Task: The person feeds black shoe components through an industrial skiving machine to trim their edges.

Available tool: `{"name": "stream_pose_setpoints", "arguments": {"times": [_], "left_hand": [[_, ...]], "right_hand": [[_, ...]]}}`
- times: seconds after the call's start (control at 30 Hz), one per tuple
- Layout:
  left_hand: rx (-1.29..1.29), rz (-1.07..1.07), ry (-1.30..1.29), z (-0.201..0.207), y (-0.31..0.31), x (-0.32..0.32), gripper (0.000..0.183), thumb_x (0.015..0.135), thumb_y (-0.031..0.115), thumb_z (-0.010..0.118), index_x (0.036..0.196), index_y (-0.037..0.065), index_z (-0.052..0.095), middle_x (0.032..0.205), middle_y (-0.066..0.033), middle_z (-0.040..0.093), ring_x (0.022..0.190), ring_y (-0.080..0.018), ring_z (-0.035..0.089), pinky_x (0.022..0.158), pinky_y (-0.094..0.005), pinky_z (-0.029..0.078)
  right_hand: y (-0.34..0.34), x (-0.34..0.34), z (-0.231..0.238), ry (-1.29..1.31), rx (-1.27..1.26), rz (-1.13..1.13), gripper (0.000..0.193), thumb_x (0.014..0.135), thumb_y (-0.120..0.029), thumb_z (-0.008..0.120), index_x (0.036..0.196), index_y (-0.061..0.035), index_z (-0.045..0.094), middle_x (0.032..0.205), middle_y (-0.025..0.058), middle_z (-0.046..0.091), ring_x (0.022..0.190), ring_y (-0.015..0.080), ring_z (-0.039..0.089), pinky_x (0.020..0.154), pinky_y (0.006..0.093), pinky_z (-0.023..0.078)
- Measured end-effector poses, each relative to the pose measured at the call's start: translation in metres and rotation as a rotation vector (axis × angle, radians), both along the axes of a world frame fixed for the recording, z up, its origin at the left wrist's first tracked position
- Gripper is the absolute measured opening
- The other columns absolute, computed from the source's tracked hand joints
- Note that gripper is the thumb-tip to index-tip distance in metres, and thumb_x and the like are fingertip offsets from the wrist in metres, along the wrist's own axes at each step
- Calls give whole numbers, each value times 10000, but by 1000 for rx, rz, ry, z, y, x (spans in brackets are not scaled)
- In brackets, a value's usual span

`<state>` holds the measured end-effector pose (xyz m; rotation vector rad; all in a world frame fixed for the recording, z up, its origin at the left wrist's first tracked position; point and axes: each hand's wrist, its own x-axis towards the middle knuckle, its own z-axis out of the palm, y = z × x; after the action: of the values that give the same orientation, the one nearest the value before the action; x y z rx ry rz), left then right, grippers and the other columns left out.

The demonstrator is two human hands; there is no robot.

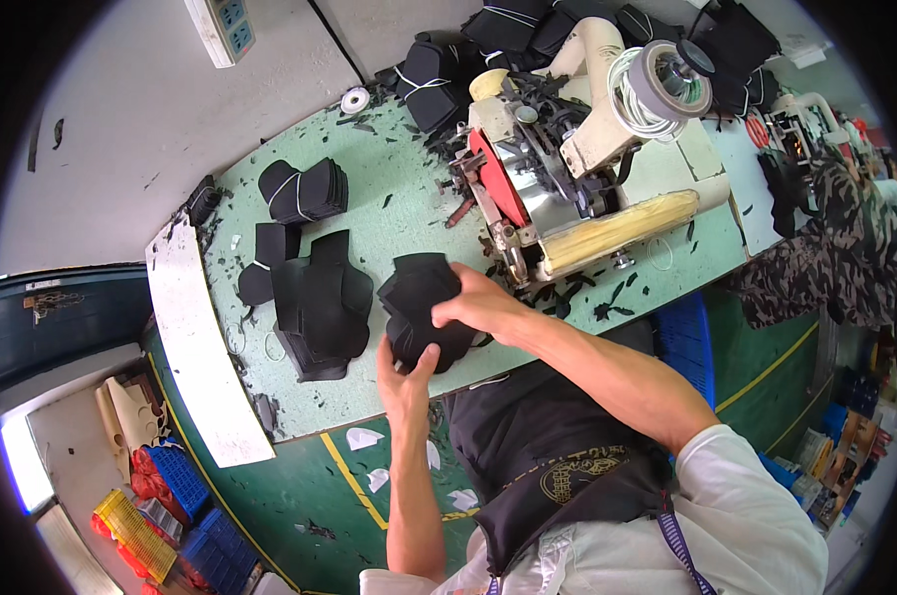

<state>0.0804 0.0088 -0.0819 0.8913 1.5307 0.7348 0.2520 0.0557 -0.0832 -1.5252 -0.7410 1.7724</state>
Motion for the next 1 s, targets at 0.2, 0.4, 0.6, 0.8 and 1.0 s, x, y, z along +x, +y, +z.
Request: {"name": "stream_pose_setpoints", "arguments": {"times": [0.2, 0.4, 0.6, 0.8, 1.0], "left_hand": [[114, 47, -19, 25, -6, -1, 647, 718, 29, 798, 1293, 2, 503, 1173, -138, 609, 1052, -197, 597, 880, -324, 509], [596, -234, 549, 48, -10, -28, 545, 691, 6, 776, 1196, 4, 570, 1081, -153, 641, 986, -276, 632, 867, -366, 501], [604, -427, 596, 15, -10, -17, 684, 672, 33, 802, 1293, 45, 516, 1247, -164, 538, 1147, -348, 540, 977, -423, 435], [721, -386, 728, 16, -1, -7, 744, 672, 26, 803, 1353, 92, 510, 1332, -164, 465, 1222, -360, 460, 1005, -457, 398], [787, -569, 847, 25, 5, -12, 721, 688, 45, 784, 1355, 99, 516, 1279, -174, 491, 1182, -366, 475, 988, -467, 400]], "right_hand": [[-37, -3, -10, 709, -19, -180, 589, 662, 86, 647, 1234, -22, 560, 1098, 54, 626, 1042, 188, 578, 959, 299, 439], [-30, 14, 18, 371, 397, -170, 712, 767, -68, 753, 1399, -63, 425, 1327, 94, 532, 1285, 209, 456, 1092, 349, 334], [-21, -17, -18, -166, 587, 92, 483, 863, -279, 715, 1251, -31, 569, 1216, 109, 588, 1180, 215, 536, 1021, 339, 391], [-11, -37, -26, -334, 683, -42, 292, 883, -242, 649, 1080, -26, 637, 1012, 123, 647, 951, 234, 622, 847, 348, 479], [-13, -44, -36, -431, 827, -129, 234, 901, -232, 628, 999, -20, 630, 927, 126, 651, 876, 290, 623, 792, 372, 484]]}}
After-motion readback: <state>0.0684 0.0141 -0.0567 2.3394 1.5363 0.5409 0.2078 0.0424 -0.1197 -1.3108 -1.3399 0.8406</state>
